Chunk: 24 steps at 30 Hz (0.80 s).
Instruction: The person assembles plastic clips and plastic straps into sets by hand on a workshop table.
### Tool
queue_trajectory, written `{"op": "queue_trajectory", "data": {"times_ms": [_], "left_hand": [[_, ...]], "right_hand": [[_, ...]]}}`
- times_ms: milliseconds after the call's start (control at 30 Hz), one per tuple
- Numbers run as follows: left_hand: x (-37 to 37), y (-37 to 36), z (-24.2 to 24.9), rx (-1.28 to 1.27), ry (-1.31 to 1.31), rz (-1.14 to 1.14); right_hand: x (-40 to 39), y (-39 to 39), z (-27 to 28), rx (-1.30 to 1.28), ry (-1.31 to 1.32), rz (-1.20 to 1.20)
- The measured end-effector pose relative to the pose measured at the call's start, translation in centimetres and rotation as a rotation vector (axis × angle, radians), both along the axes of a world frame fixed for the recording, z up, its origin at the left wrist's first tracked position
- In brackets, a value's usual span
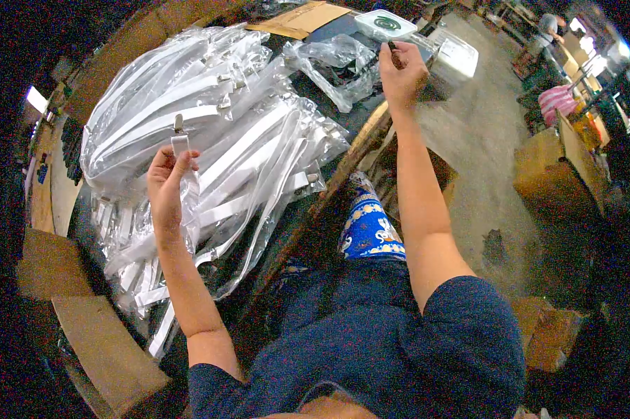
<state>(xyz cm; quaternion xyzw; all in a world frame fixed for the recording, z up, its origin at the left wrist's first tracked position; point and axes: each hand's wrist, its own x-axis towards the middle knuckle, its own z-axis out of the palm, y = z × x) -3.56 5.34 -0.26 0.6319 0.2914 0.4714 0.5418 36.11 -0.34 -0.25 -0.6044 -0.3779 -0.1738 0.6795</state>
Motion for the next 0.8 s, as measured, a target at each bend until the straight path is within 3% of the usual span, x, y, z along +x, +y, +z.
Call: {"op": "queue_trajectory", "data": {"times_ms": [133, 200, 433, 500, 633, 700, 800], "left_hand": [[-0.1, 0.0, 0.0, -0.019, 0.028, -0.004], [0.2, -0.2, 0.1, -0.019, 0.018, 0.009], [-0.2, -0.1, 0.0, -0.009, 0.018, 0.005], [-0.2, 0.2, -0.2, -0.025, 0.031, 0.001], [-0.3, 0.3, -0.5, 0.011, -0.004, 0.012], [-0.1, 0.3, -0.4, 0.006, -0.053, 0.012], [0.2, 0.3, -0.6, -0.023, -0.025, 0.007]], "right_hand": [[-1.4, -2.8, -0.5, -0.178, -0.04, 0.039], [-0.9, -2.5, -3.4, -0.188, 0.033, 0.179], [-1.8, -2.1, -10.7, -0.324, 0.155, 0.288], [-2.3, -2.3, -11.4, -0.384, 0.26, 0.336], [-4.4, -2.7, -8.3, -0.292, 0.127, 0.253], [-8.5, -3.4, -3.8, -0.249, 0.239, 0.422], [-14.0, -4.5, -0.9, -0.33, 0.637, 1.056]]}}
